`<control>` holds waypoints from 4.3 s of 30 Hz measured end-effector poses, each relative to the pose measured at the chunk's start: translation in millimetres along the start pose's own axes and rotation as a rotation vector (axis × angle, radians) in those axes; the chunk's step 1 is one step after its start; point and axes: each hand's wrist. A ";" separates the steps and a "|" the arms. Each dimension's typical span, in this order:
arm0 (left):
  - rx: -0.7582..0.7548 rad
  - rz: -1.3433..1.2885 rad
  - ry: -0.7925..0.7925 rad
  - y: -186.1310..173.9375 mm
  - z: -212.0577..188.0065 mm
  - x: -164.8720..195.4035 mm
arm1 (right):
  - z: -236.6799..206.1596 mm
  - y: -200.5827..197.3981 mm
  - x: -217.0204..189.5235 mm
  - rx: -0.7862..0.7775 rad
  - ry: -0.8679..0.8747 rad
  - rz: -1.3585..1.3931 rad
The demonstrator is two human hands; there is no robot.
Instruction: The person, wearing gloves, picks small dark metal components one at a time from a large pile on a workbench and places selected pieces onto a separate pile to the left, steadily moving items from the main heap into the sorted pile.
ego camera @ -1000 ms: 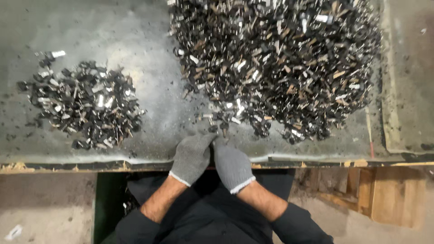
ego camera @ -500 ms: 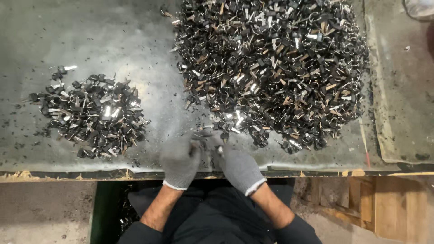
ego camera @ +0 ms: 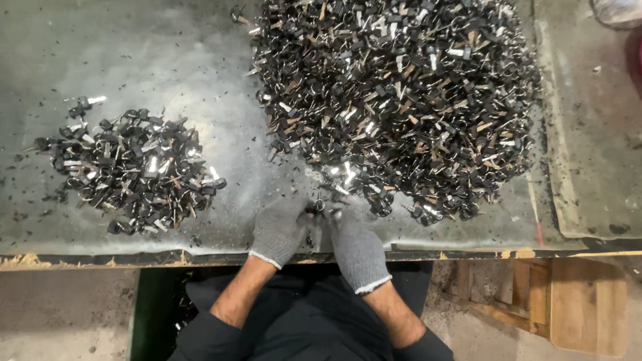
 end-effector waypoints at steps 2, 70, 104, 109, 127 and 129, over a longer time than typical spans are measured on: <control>0.131 -0.053 -0.005 4.6 -6.9 -2.7 | -9.6 0.9 -6.1 -0.016 0.034 0.216; 0.305 0.194 0.298 24.3 -24.5 -12.8 | -19.6 -25.9 -31.1 -0.002 -0.060 -0.081; 0.063 -0.052 0.104 -5.8 -10.0 -2.8 | -10.9 -3.8 0.2 -0.139 0.069 0.201; 0.093 0.065 0.216 8.9 -6.9 -11.2 | 1.9 -9.9 -6.0 0.195 -0.251 0.161; 0.065 0.466 0.402 -11.5 1.5 8.2 | 20.1 -6.5 -30.8 0.121 -0.091 -0.119; 0.090 0.463 0.401 -15.0 1.3 13.1 | 24.6 -8.6 -32.2 0.189 -0.136 -0.222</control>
Point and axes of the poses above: each hand's wrist, its own z-axis towards the middle knuckle, its own y-axis out of the palm, x = y × z, and after that the axes turned 7 degrees about -x, right-handed
